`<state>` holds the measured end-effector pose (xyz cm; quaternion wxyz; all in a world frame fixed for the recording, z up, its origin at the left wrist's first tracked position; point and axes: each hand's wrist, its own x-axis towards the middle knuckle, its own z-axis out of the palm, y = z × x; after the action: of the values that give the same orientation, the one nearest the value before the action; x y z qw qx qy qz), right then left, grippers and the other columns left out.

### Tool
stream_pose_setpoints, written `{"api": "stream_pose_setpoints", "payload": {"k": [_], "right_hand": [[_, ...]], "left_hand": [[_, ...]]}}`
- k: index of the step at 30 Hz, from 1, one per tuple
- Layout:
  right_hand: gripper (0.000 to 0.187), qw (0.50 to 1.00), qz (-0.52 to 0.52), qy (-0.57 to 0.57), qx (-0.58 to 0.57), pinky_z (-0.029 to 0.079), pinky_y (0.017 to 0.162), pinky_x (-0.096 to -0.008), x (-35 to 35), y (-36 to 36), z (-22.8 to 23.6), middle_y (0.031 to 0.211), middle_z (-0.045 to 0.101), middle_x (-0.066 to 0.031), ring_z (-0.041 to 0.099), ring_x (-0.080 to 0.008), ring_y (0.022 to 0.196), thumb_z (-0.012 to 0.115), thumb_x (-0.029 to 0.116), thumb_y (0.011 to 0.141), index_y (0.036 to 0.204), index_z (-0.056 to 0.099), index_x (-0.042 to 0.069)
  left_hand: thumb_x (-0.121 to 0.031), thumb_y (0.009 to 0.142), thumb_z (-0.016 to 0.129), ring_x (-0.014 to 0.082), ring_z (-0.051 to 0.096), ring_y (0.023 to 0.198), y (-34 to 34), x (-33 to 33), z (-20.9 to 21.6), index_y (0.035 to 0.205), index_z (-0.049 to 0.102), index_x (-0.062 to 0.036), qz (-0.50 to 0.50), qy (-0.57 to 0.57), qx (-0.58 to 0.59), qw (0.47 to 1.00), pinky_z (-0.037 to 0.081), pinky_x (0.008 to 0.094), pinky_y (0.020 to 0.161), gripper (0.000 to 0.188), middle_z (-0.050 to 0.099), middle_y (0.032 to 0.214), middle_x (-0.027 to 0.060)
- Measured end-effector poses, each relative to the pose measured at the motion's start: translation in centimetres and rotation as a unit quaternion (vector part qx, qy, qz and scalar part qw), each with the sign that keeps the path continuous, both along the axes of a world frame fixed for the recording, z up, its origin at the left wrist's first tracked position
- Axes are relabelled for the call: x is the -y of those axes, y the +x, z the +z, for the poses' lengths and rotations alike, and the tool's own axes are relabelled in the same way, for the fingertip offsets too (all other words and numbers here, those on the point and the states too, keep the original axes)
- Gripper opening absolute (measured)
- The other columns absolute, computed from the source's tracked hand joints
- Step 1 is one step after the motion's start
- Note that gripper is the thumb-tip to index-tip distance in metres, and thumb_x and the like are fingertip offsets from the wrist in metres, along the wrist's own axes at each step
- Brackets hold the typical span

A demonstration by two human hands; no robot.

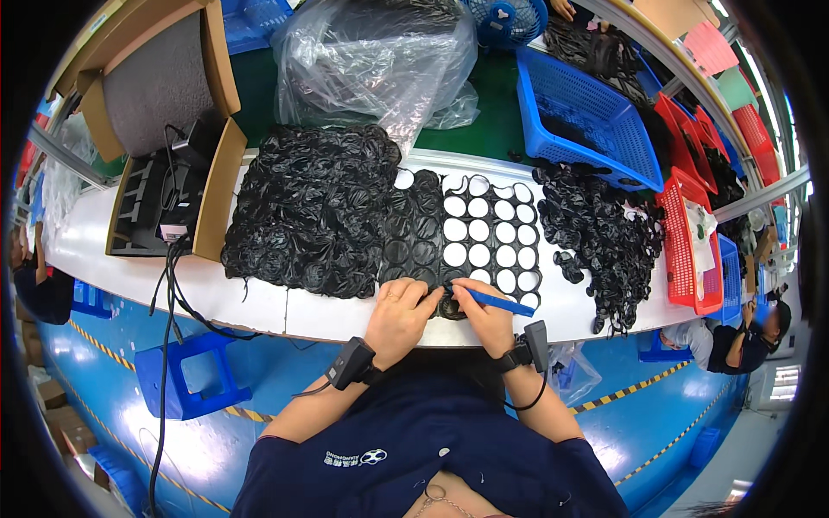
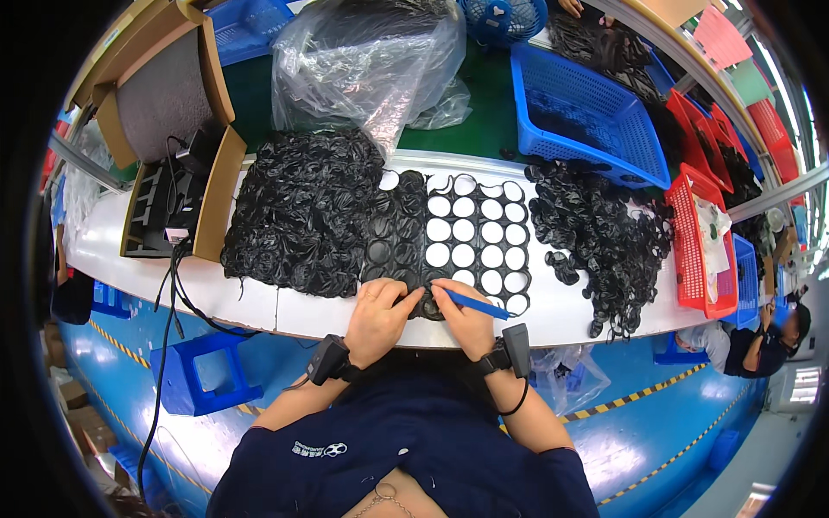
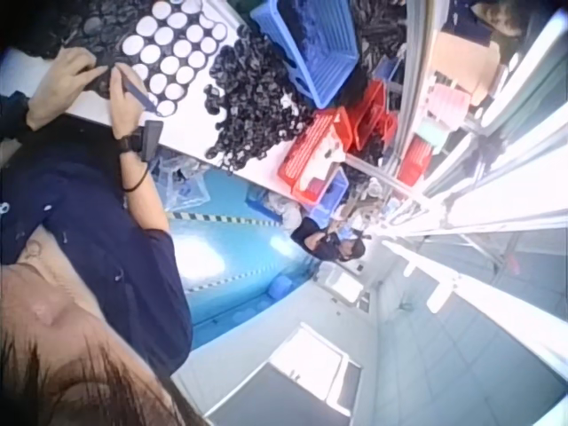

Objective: The recorder uses a blue tool to inspect and sort black rubber gaskets from a plastic grid into a container.

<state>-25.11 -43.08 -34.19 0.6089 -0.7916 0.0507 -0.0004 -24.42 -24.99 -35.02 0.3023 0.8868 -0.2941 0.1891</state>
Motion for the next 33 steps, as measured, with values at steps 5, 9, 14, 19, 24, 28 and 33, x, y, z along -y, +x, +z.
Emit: {"api": "stream_pose_setpoints", "payload": {"k": [5,9,14,19,24,28,33], "right_hand": [[0.016,0.884,0.043,-0.353,0.304,0.049,0.073,-0.0381,-0.3,0.5,1.1,0.090,0.067,-0.0118,0.061,-0.0285,0.082,0.067,0.010,0.086,0.099,0.067,0.001],[0.017,0.791,-0.165,-0.511,0.294,0.047,0.076,-0.0396,10.5,2.9,1.0,0.091,0.065,-0.0115,0.059,-0.0300,0.084,0.064,0.012,0.089,0.103,0.070,0.005],[0.022,0.971,-0.206,-0.095,0.079,0.045,0.063,-0.0252,9.7,0.3,1.6,0.082,0.065,-0.0032,0.058,-0.0107,0.070,0.062,0.014,0.094,0.111,0.069,0.002],[0.023,0.997,-0.008,0.034,-0.062,0.048,0.064,-0.0222,0.3,-3.3,2.0,0.083,0.069,-0.0041,0.061,-0.0082,0.070,0.064,0.013,0.093,0.111,0.069,0.001],[0.023,0.997,0.001,0.013,-0.080,0.050,0.065,-0.0230,-0.4,-3.5,1.4,0.085,0.070,-0.0065,0.064,-0.0099,0.073,0.064,0.013,0.093,0.111,0.068,0.000],[0.023,0.997,0.008,0.001,-0.072,0.050,0.067,-0.0232,-0.3,-3.7,0.8,0.088,0.072,-0.0086,0.065,-0.0106,0.075,0.064,0.013,0.093,0.111,0.068,0.000],[0.020,0.997,-0.009,0.010,-0.073,0.051,0.069,-0.0269,-0.8,-3.6,1.3,0.089,0.071,-0.0113,0.066,-0.0160,0.079,0.065,0.009,0.090,0.107,0.069,0.000]], "left_hand": [[-0.008,0.077,0.062,0.0237,0.055,0.097,-0.2,0.1,0.1,0.108,0.069,-0.0088,-0.002,0.034,0.001,0.999,0.043,0.0379,0.085,0.032,0.056,0.097,0.0041],[-0.008,0.076,0.062,0.0240,0.055,0.098,-0.2,-0.3,0.3,0.108,0.070,-0.0085,-0.012,0.025,0.009,1.000,0.043,0.0385,0.086,0.033,0.055,0.097,0.0049],[-0.005,0.075,0.063,0.0238,0.054,0.098,-0.5,-0.6,0.2,0.109,0.069,-0.0079,-0.029,0.020,0.017,0.999,0.043,0.0393,0.087,0.034,0.054,0.096,0.0054],[-0.001,0.075,0.063,0.0238,0.054,0.097,-1.6,-1.4,0.4,0.109,0.070,-0.0081,-0.060,0.036,0.031,0.997,0.045,0.0409,0.087,0.036,0.054,0.094,0.0054],[0.001,0.074,0.062,0.0239,0.055,0.097,-1.6,-1.5,0.4,0.109,0.070,-0.0088,-0.062,0.013,0.035,0.997,0.046,0.0411,0.087,0.036,0.054,0.092,0.0053],[0.001,0.074,0.062,0.0237,0.055,0.097,-1.7,-1.5,0.3,0.108,0.071,-0.0091,-0.061,0.013,0.035,0.997,0.046,0.0409,0.087,0.036,0.054,0.092,0.0052],[0.001,0.074,0.063,0.0233,0.055,0.097,-1.6,-1.4,0.3,0.108,0.071,-0.0094,-0.063,0.009,0.036,0.997,0.046,0.0405,0.086,0.036,0.054,0.092,0.0050]]}}
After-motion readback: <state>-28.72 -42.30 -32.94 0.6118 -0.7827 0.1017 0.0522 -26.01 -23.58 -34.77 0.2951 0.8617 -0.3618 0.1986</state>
